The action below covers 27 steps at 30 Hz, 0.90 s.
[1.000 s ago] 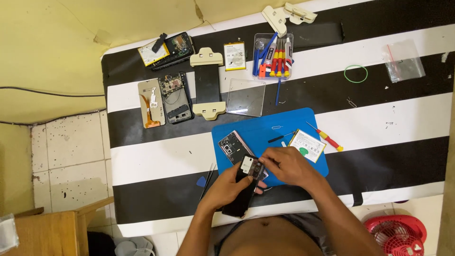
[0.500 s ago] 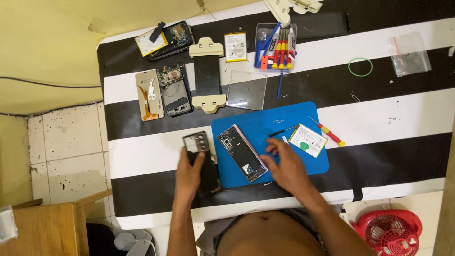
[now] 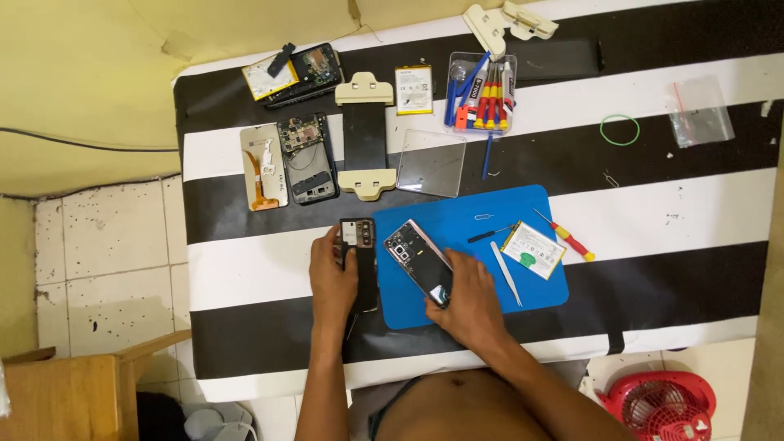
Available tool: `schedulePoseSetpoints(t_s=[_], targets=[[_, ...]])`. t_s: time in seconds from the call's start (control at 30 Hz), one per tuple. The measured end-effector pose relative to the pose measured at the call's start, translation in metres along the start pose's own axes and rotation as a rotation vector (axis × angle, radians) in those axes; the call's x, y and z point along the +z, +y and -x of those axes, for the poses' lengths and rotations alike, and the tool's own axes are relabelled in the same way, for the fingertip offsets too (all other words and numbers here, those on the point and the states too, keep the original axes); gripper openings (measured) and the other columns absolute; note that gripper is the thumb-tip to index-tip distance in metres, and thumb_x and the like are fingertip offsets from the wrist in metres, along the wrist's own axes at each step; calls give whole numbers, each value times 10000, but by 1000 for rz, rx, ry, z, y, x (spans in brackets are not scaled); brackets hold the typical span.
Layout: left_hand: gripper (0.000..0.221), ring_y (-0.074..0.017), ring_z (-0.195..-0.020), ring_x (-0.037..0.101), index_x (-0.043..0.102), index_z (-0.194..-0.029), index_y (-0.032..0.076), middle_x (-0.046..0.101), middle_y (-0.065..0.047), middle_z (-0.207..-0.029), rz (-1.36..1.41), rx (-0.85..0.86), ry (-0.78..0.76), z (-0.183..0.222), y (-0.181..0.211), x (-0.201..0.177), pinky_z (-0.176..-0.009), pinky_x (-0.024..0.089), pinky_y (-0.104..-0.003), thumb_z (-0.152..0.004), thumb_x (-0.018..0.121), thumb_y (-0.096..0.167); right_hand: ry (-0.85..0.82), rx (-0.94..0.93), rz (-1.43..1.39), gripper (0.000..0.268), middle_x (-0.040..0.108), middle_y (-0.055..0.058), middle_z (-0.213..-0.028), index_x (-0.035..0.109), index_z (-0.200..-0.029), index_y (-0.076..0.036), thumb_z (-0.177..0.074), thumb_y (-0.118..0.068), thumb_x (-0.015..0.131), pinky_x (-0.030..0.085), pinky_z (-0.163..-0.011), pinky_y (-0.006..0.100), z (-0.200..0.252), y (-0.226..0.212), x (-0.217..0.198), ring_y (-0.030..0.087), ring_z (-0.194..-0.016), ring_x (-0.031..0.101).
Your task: A person is disassembling a smartphone on a repair bench, removing the back cover and internal components using a prying tool.
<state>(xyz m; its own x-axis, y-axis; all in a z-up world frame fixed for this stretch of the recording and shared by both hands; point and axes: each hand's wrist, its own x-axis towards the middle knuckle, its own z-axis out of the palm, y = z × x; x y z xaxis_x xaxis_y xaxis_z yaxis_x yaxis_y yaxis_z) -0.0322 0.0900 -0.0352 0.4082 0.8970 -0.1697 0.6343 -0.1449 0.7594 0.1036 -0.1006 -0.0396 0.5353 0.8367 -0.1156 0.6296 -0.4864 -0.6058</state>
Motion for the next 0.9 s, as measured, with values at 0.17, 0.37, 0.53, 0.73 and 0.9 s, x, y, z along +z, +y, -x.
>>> schedulePoseSetpoints(t_s=[0.17,0.37,0.53,0.73,0.9], targets=[[485,-404,-1209,507,519,-1397,10,501,-184,-1271,-21,266,204,26,-3,24,-988,473,-487,-931,649,32,-16,228,-288,890,583,268,-1278,412,-1454,6,-723,-178,884,555,-872,595,7,-2,-15,492,-1167,626],[549,-408,-1127,679,486,-1433,56,679,-232,-1243,462,-78,-293,73,18,62,-881,555,-467,-983,613,344,-16,335,-483,922,603,209,-1343,384,-1414,-79,-678,-182,930,571,-900,553,30,12,-7,460,-1171,665],[451,-426,-1144,663,550,-1379,118,692,-239,-1205,348,-135,-368,62,9,93,-877,528,-533,-968,642,281,-10,314,-451,713,598,243,-1291,489,-1353,-44,-777,-158,893,590,-929,531,42,19,-16,482,-1179,662],[534,-405,-1189,644,437,-1497,58,634,-253,-1324,328,-45,-420,44,32,95,-930,547,-529,-1012,590,222,276,225,156,300,715,16,-879,695,-1020,-168,-871,-382,843,578,-683,340,30,63,-41,218,-799,727],[545,-307,-840,672,370,-1487,-93,650,-342,-1090,262,59,-398,44,60,89,-606,526,-466,-1022,529,141,1,381,144,278,722,190,-1004,683,-1166,-17,-957,-194,725,628,-690,422,18,51,-56,349,-890,769]])
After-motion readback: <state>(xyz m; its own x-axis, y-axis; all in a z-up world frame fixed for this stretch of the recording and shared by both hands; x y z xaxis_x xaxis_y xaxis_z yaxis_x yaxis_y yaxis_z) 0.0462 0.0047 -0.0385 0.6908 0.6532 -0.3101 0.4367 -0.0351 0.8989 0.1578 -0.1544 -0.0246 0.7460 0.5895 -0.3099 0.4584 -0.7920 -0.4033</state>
